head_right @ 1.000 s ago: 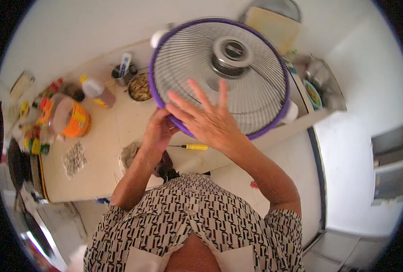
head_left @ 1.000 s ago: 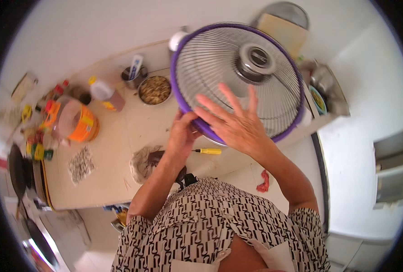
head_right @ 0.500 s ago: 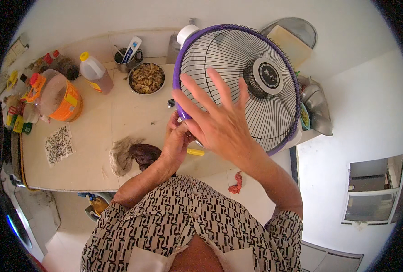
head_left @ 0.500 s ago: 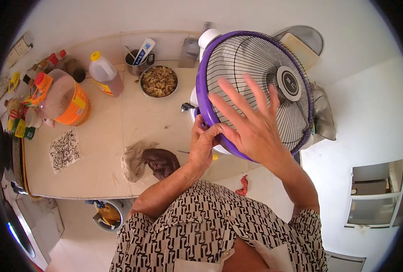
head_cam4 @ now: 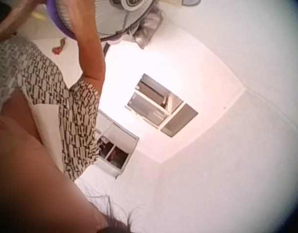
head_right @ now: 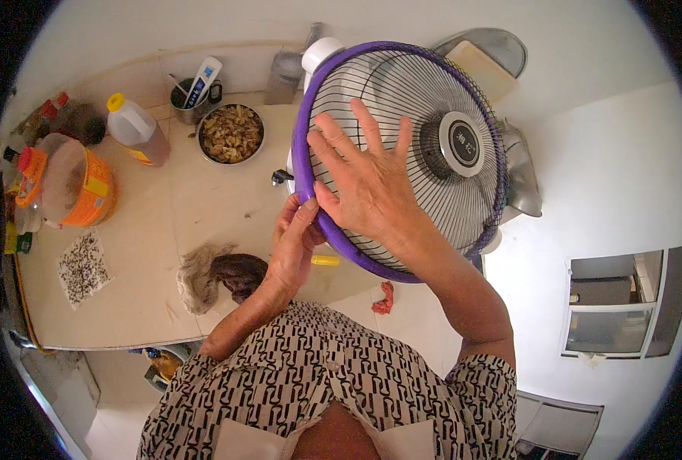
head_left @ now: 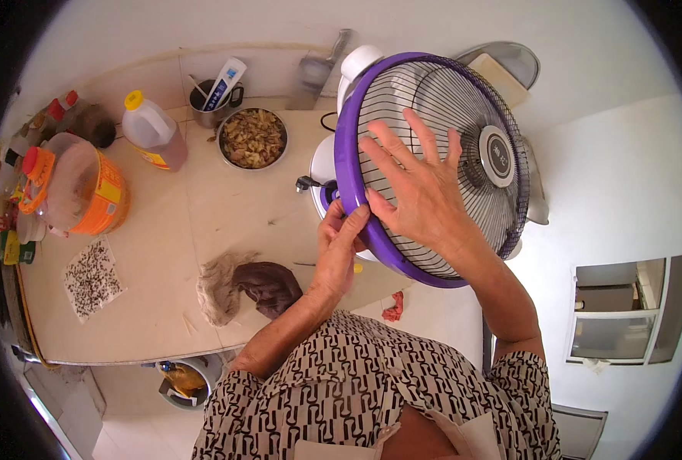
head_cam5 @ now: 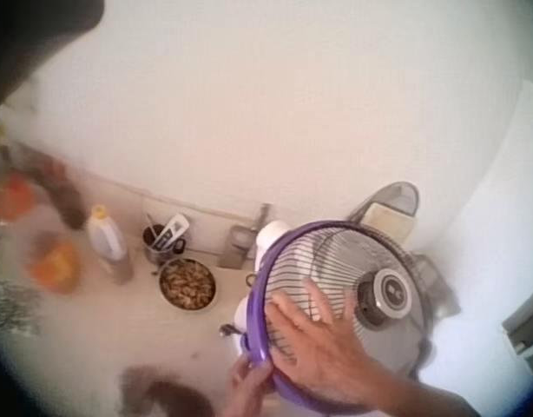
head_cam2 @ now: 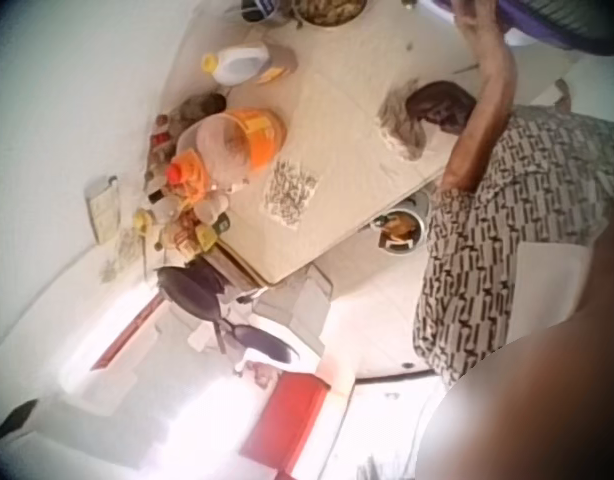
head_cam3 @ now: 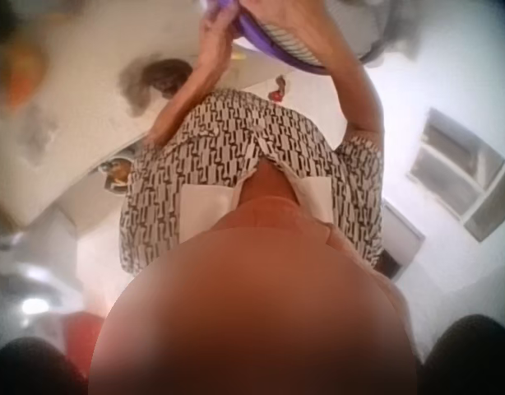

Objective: Repairing the outer casing of a small electric fan using a screwdriver.

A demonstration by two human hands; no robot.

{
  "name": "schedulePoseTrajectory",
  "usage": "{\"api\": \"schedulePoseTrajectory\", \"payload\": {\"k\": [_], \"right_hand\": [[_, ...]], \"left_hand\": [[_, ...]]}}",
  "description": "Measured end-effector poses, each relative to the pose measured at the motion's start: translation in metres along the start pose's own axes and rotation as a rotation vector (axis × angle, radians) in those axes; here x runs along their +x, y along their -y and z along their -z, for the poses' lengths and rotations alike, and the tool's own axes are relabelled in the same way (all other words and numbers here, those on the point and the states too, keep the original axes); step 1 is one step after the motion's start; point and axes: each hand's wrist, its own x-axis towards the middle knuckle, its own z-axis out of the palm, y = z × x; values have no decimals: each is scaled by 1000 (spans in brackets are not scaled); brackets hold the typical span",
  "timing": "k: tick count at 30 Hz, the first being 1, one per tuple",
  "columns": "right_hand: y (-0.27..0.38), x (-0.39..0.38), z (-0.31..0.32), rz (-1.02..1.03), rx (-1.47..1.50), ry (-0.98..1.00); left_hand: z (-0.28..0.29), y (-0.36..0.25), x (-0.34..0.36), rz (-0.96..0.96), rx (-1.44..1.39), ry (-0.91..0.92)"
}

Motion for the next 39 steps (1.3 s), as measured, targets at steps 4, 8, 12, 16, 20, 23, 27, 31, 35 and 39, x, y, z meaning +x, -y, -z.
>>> {"api": "schedulePoseTrajectory", "payload": {"k": [4, 8, 12, 16, 20, 23, 27, 31, 35, 39], "right_hand": [[1, -1, 2, -28, 13, 40], [-7, -2, 0, 26, -2, -15], [-1, -7, -5, 56, -31, -24], [8, -10, -6, 81, -65, -37], [0, -10, -3, 74, -55, -29], [-2, -18, -10, 93, -50, -30], [3, -28, -21, 115, -75, -45], [-5, -36, -26, 98, -63, -84], [-9, -40, -22, 87, -20, -80], [-16, -45, -27, 79, -5, -97]], "left_hand": [[4, -1, 12, -58, 101, -90], [-3, -2, 17, -60, 243, -146], [-1, -6, 15, -37, 293, -160], [3, -13, 13, -50, 240, -136], [7, -24, 25, -9, 248, -87], [5, -42, 48, -64, 282, -40], [11, -55, 85, -36, 375, 60], [8, -55, 85, 6, 369, 97], [11, -47, 79, -20, 366, 156], [13, -41, 74, -18, 439, 221]]}}
